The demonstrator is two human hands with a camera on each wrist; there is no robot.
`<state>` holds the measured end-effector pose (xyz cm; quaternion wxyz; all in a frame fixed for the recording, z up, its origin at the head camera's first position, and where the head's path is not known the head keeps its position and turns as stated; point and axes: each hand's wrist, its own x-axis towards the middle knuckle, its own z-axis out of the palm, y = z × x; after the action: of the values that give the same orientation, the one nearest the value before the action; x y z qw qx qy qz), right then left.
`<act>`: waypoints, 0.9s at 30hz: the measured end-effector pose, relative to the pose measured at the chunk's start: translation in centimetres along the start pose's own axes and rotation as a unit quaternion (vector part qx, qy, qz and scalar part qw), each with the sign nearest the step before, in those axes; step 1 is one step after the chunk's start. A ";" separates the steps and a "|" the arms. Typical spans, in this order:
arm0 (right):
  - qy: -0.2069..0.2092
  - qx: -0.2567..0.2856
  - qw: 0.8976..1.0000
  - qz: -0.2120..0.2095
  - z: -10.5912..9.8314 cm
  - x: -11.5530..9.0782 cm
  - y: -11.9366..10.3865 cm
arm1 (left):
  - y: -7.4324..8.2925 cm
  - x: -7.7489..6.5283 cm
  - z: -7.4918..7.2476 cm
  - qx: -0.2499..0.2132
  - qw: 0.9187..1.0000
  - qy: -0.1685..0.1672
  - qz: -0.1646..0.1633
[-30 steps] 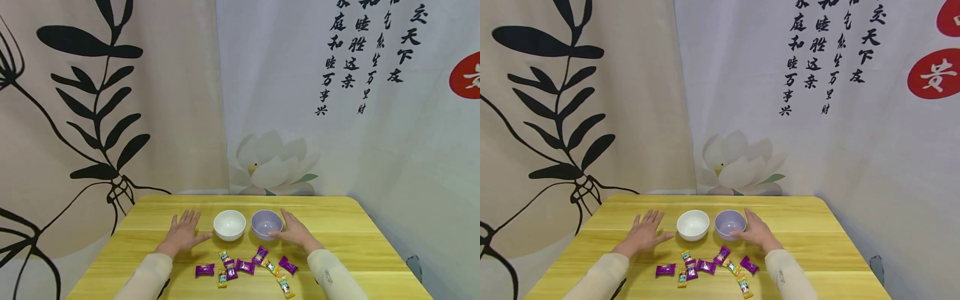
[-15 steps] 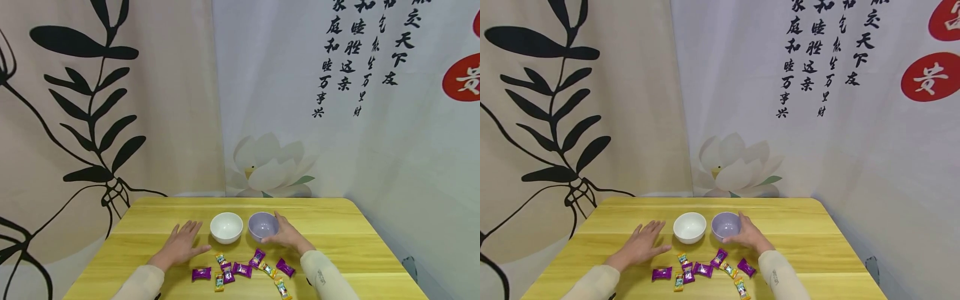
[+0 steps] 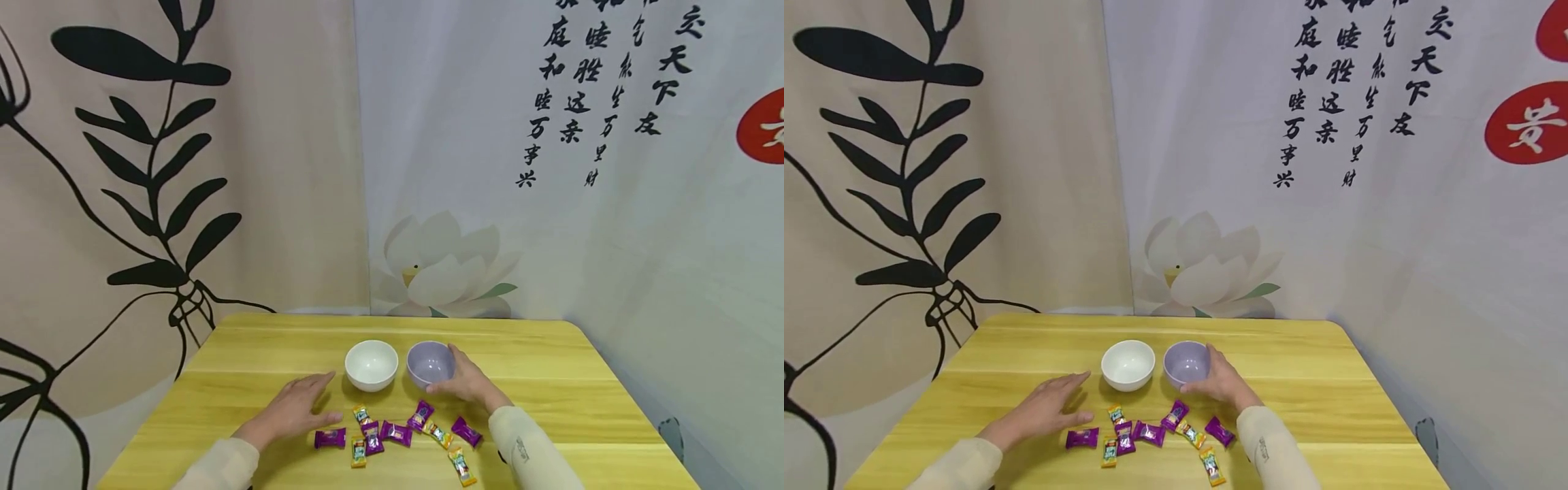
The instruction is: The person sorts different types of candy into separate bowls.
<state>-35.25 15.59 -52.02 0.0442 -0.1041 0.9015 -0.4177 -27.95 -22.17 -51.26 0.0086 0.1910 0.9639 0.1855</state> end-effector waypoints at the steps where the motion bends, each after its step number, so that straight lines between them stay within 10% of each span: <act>1: 0.001 0.002 1.000 0.002 0.0 0.0 0.0 | 0.0 -0.1 0.0 -0.006 1.000 -0.006 -0.001; 27: 0.002 0.021 1.000 0.014 0.2 0.1 -0.1 | -0.7 -2.6 1.6 -0.036 0.997 -0.019 0.072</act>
<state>-35.30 15.41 -52.07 0.0505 -0.0902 0.8941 -0.4358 -25.66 -23.19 -53.18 0.0208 0.2632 0.9398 0.2168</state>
